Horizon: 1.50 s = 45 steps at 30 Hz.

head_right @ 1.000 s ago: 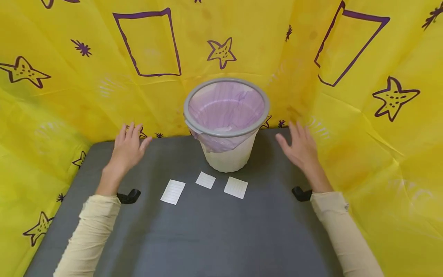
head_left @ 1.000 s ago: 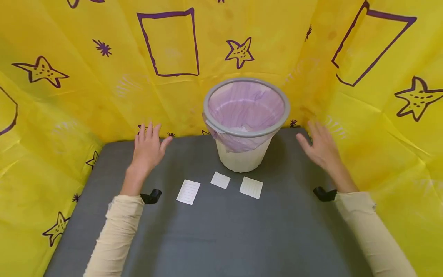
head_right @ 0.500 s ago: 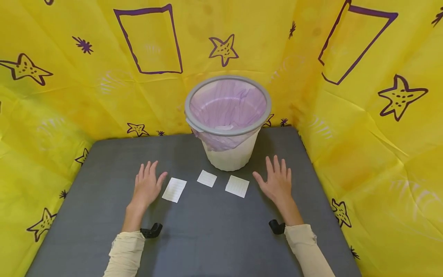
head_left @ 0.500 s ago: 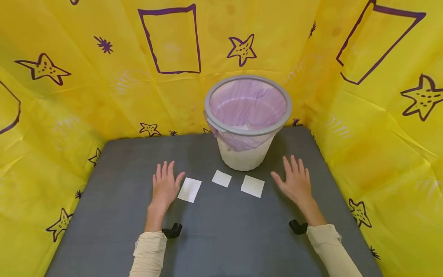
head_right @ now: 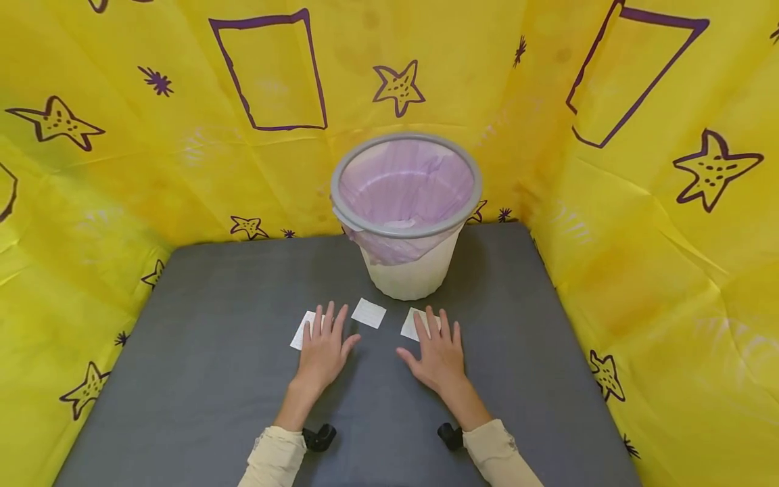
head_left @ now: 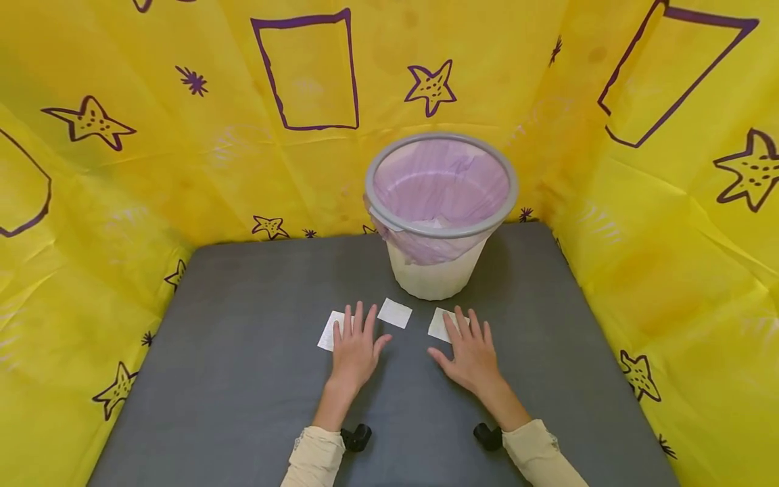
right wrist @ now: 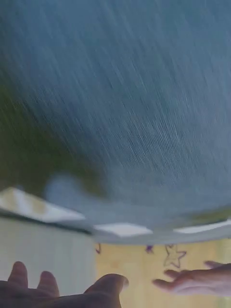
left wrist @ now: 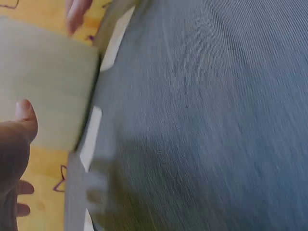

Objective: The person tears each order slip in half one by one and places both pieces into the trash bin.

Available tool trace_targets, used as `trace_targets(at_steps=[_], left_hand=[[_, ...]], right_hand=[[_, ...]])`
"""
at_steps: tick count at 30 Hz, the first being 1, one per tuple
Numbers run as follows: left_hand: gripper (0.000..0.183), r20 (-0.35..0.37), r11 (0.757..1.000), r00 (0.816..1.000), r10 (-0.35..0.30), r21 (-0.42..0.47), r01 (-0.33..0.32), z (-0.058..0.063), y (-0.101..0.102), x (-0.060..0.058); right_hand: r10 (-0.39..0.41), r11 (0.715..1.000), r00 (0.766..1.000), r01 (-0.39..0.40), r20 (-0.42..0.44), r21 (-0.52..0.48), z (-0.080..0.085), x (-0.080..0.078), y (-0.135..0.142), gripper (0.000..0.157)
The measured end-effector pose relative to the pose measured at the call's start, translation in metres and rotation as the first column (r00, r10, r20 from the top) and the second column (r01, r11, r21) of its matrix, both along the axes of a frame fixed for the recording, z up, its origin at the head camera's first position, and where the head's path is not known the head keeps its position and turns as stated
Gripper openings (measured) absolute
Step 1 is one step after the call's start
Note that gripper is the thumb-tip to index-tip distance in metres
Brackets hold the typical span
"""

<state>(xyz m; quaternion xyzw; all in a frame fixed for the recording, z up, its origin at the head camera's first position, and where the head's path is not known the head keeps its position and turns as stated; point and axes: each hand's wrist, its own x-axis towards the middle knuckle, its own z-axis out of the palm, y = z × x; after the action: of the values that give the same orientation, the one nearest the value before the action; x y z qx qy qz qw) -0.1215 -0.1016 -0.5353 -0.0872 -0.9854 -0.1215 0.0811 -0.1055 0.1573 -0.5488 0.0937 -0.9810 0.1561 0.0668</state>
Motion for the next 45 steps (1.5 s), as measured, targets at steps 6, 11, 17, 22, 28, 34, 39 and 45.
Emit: trace_targets(at_steps=[6,11,17,22,28,34,39,45], left_hand=[[0.068,-0.017,1.000,1.000,0.010,0.007,-0.010,0.003,0.018,0.006],[0.067,0.019,1.000,1.000,-0.023,0.002,0.023,-0.007,0.023,0.006],[0.065,0.027,1.000,0.999,-0.017,0.016,0.016,-0.016,0.022,-0.005],[0.065,0.071,1.000,0.998,0.002,-0.002,-0.002,-0.018,0.019,-0.020],[0.062,0.136,0.998,0.991,-0.017,-0.065,0.026,-0.023,0.025,-0.044],[0.051,0.060,0.995,0.993,-0.097,-0.004,0.098,-0.030,0.033,-0.062],[0.047,0.049,0.973,0.983,-0.176,0.158,0.166,-0.037,0.038,-0.074],[0.032,0.129,0.966,0.974,-0.189,0.201,0.161,-0.023,0.040,-0.067]], right_hand=[[0.059,0.998,0.998,-0.059,-0.022,0.012,0.007,-0.003,-0.032,0.079],[0.133,0.990,0.991,-0.133,0.013,0.040,0.001,-0.005,-0.048,0.077],[0.185,0.981,0.982,-0.186,0.029,0.052,-0.005,-0.022,-0.066,0.074],[0.204,0.973,0.979,-0.204,0.013,0.112,-0.005,-0.043,-0.076,0.075],[0.195,0.965,0.980,-0.187,-0.028,0.184,-0.017,-0.063,-0.080,0.072],[0.200,0.967,0.967,-0.168,-0.157,0.192,-0.024,-0.066,-0.085,0.055],[0.206,0.964,0.948,-0.153,-0.242,0.218,-0.023,-0.069,-0.091,0.034],[0.205,0.968,0.962,-0.172,-0.182,0.181,-0.017,-0.073,-0.091,0.038]])
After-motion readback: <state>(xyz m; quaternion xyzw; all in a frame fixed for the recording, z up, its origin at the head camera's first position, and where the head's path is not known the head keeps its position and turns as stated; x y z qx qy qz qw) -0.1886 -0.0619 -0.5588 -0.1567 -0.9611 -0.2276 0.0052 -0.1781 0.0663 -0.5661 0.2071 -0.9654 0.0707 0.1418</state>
